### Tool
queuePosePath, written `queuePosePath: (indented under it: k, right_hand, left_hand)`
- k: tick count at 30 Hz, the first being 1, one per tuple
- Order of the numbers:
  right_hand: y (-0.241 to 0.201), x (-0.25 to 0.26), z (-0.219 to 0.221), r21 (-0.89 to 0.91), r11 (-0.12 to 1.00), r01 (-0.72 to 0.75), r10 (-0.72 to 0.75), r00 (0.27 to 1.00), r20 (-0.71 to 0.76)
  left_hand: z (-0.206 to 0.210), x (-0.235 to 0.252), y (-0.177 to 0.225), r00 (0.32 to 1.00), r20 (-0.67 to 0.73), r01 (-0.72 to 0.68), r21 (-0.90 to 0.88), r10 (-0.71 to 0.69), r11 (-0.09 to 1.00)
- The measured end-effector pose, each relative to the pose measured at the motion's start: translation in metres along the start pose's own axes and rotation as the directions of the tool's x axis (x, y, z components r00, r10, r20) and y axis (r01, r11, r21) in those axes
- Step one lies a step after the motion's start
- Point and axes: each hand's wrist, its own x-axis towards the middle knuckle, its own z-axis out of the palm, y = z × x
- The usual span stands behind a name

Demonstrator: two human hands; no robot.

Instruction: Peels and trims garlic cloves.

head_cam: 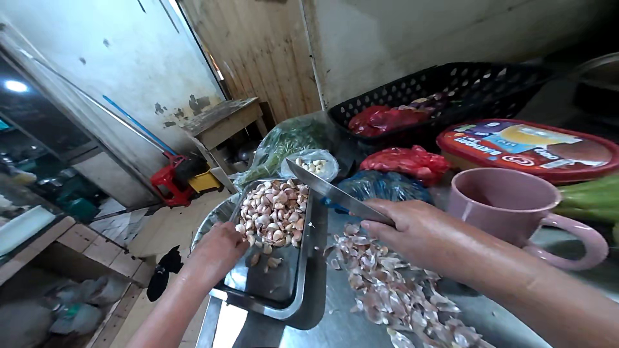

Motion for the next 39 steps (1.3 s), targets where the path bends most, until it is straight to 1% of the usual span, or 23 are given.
queuePosePath:
  k: [4,7,9,12,14,16,18,20,23,24,26,28,30,31,33,34,35,37,39]
  right_hand:
    - [0.004,0.001,0.003,-0.017,0.999,0.038,-0.039,0.999,-0.026]
    - [0.005,0.001,0.004,-0.017,0.999,0.042,-0.043,0.999,-0.026]
    - [0.006,0.002,0.005,-0.013,0.999,0.039,-0.039,0.999,-0.032]
    - [0.007,0.001,0.007,-0.001,0.999,0.042,-0.042,0.997,-0.071]
    - [0.007,-0.001,0.005,0.012,0.999,0.044,-0.043,0.994,-0.097]
    - [0.005,-0.003,0.004,0.031,0.998,0.054,-0.05,0.992,-0.116]
    - [0.001,-0.005,0.003,0.043,0.998,0.054,-0.05,0.995,-0.084]
    - [-0.003,-0.008,0.003,0.081,0.995,0.062,-0.061,0.998,-0.024]
    - [-0.007,-0.01,0.002,0.15,0.986,0.079,-0.091,0.993,0.078]
    - [-0.007,-0.01,0.003,0.166,0.982,0.089,-0.105,0.991,0.088]
    - [-0.008,-0.009,0.003,0.176,0.981,0.082,-0.102,0.989,0.105]
    - [-0.008,-0.008,0.001,0.163,0.985,0.06,-0.079,0.991,0.109]
    - [-0.007,-0.006,0.0,0.147,0.989,0.035,-0.049,0.995,0.09]
    - [-0.006,-0.005,0.001,0.151,0.988,0.037,-0.046,0.997,0.061]
    - [-0.002,-0.004,0.004,0.166,0.984,0.063,-0.065,0.998,0.004]
    - [0.0,-0.003,0.005,0.174,0.983,0.065,-0.065,0.998,-0.002]
    - [0.0,-0.002,0.006,0.183,0.982,0.057,-0.058,0.998,0.003]
    - [-0.001,-0.001,0.005,0.186,0.982,0.027,-0.034,0.999,0.034]
    - [-0.004,-0.001,0.005,0.17,0.985,0.009,-0.019,0.998,0.061]
  left_hand:
    - [0.011,0.0,0.011,0.991,0.134,-0.028,0.058,0.02,0.998]
    - [0.02,0.001,0.014,0.987,0.16,-0.018,0.058,0.009,0.998]
    - [0.023,0.003,0.016,0.986,0.164,-0.029,0.089,0.014,0.996]
    - [0.023,0.005,0.017,0.985,0.174,-0.017,0.104,-0.002,0.994]
    - [0.022,0.005,0.016,0.99,0.136,0.022,-0.006,-0.021,1.0]
    - [0.017,0.003,0.016,0.998,0.059,0.022,-0.206,-0.01,0.978]
    - [0.01,-0.003,0.027,1.0,-0.02,-0.014,-0.397,0.007,0.918]
    - [0.002,-0.01,0.05,0.994,-0.101,-0.08,-0.547,0.028,0.833]
    - [-0.004,-0.015,0.092,0.98,-0.164,-0.198,-0.73,0.114,0.654]
    - [-0.004,-0.014,0.104,0.976,-0.162,-0.217,-0.768,0.145,0.603]
    - [-0.008,-0.015,0.127,0.976,-0.136,-0.209,-0.796,0.168,0.569]
    - [-0.01,-0.014,0.141,0.98,-0.127,-0.195,-0.784,0.156,0.589]
    - [-0.011,-0.013,0.146,0.982,-0.126,-0.185,-0.78,0.14,0.597]
    - [-0.01,-0.012,0.146,0.982,-0.131,-0.183,-0.806,0.132,0.563]
    - [-0.003,-0.009,0.146,0.981,-0.153,-0.19,-0.878,0.119,0.438]
    - [0.001,-0.007,0.145,0.98,-0.165,-0.197,-0.896,0.112,0.398]
    - [0.004,-0.007,0.145,0.978,-0.183,-0.208,-0.893,0.1,0.398]
    - [0.01,-0.007,0.148,0.963,-0.262,-0.256,-0.83,0.059,0.496]
    - [0.017,-0.008,0.149,0.921,-0.387,-0.33,-0.727,0.037,0.603]
